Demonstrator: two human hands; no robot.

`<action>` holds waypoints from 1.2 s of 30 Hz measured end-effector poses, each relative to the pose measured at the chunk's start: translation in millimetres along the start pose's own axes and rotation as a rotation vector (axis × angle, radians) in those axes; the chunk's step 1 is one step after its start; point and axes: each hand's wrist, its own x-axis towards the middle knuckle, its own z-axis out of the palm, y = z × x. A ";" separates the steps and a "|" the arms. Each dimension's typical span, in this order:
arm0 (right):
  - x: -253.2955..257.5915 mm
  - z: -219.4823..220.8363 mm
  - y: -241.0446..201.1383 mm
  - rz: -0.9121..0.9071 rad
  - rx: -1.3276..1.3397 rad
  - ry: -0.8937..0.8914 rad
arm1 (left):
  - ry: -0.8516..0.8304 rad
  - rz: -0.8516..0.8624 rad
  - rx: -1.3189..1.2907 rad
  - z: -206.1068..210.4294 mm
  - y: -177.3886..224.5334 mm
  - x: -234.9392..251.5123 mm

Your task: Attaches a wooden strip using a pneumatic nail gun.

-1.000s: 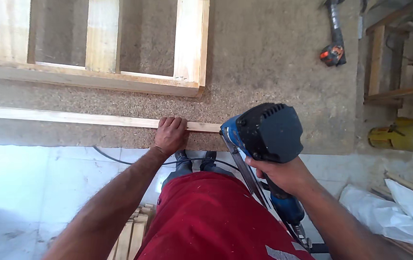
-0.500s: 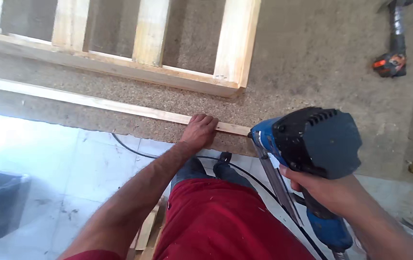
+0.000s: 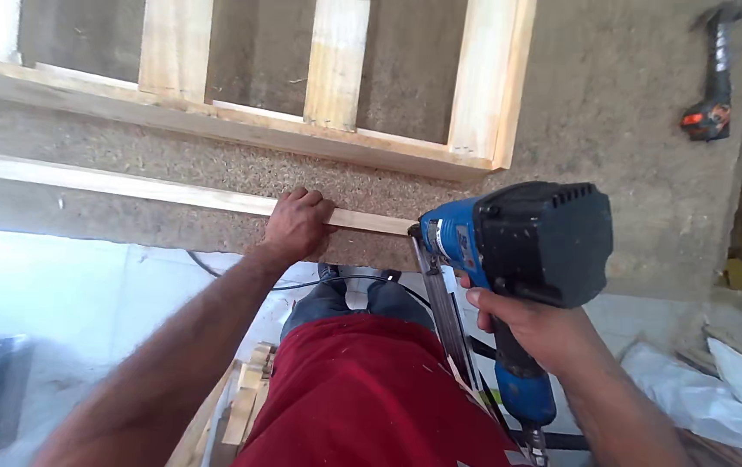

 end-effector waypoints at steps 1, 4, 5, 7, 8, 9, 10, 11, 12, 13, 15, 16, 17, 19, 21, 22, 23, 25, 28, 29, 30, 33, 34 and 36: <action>0.1 4.5 -2.3 0.008 -0.016 0.007 | -0.001 -0.010 -0.013 0.6 -0.1 -0.2; 0.8 11.0 -4.2 -0.008 -0.052 0.026 | 0.038 -0.020 -0.047 2.1 -2.7 2.1; 1.8 10.9 -3.6 -0.013 -0.077 0.028 | 0.046 -0.023 -0.048 2.7 -3.0 3.0; 3.4 8.7 -2.0 -0.011 -0.143 0.024 | 0.034 -0.033 -0.049 2.7 -1.9 3.1; 4.4 6.9 -2.4 -0.008 -0.164 0.016 | 0.021 -0.040 -0.042 2.3 -0.8 2.7; 6.0 5.4 -3.7 -0.007 -0.174 0.009 | 0.008 -0.047 -0.035 1.2 0.5 2.3; 6.4 4.7 -5.8 -0.003 -0.182 0.003 | -0.003 -0.046 -0.030 0.3 1.0 2.7; 6.9 5.2 -8.8 -0.002 -0.185 -0.004 | -0.013 -0.039 -0.031 -0.1 0.4 3.0; 8.3 7.8 -13.1 -0.007 -0.172 -0.015 | -0.032 -0.026 -0.039 -2.2 -2.9 5.4; 6.8 12.8 -17.8 -0.007 -0.158 -0.026 | -0.058 0.001 -0.066 -6.1 -7.5 6.6; -1.1 27.6 -24.9 -0.029 -0.129 -0.049 | -0.077 0.089 -0.115 -17.1 -19.8 -2.6; -2.6 37.2 -28.0 -0.061 -0.113 -0.059 | -0.060 0.112 -0.105 -26.3 -31.7 -9.6; -3.1 47.9 -31.4 -0.098 -0.090 -0.072 | -0.036 0.114 -0.083 -36.7 -48.3 -17.9; -2.9 72.8 -42.7 -0.142 -0.041 -0.095 | -0.019 0.064 -0.027 -57.3 -88.7 -42.4; -2.0 98.8 -57.0 -0.116 -0.022 -0.092 | 0.012 0.017 0.039 -69.5 -132.7 -66.9; -2.7 111.5 -62.9 -0.090 -0.020 -0.080 | 0.019 -0.003 0.059 -72.6 -150.3 -76.8; -4.2 123.5 -67.6 -0.067 -0.016 -0.068 | 0.032 -0.008 0.067 -73.4 -163.8 -83.6; -7.2 145.2 -76.9 -0.029 -0.011 -0.039 | 0.084 0.016 0.015 -69.4 -177.6 -90.1; -6.9 171.4 -88.3 0.014 -0.022 0.006 | 0.142 -0.010 -0.107 -64.7 -185.3 -86.3; -7.6 178.5 -90.3 0.021 -0.018 0.023 | 0.157 -0.013 -0.122 -62.5 -186.5 -86.9; -8.7 184.4 -91.9 0.026 -0.023 0.038 | 0.182 -0.004 -0.127 -59.4 -188.4 -87.1; -12.4 196.1 -96.6 0.037 -0.037 0.082 | 0.208 0.014 -0.143 -55.6 -191.6 -87.1; -13.2 198.4 -98.2 0.036 -0.039 0.091 | 0.199 0.020 -0.153 -56.2 -192.4 -87.0; -11.8 199.9 -101.1 0.028 -0.051 0.097 | 0.166 0.040 -0.168 -57.6 -196.1 -84.9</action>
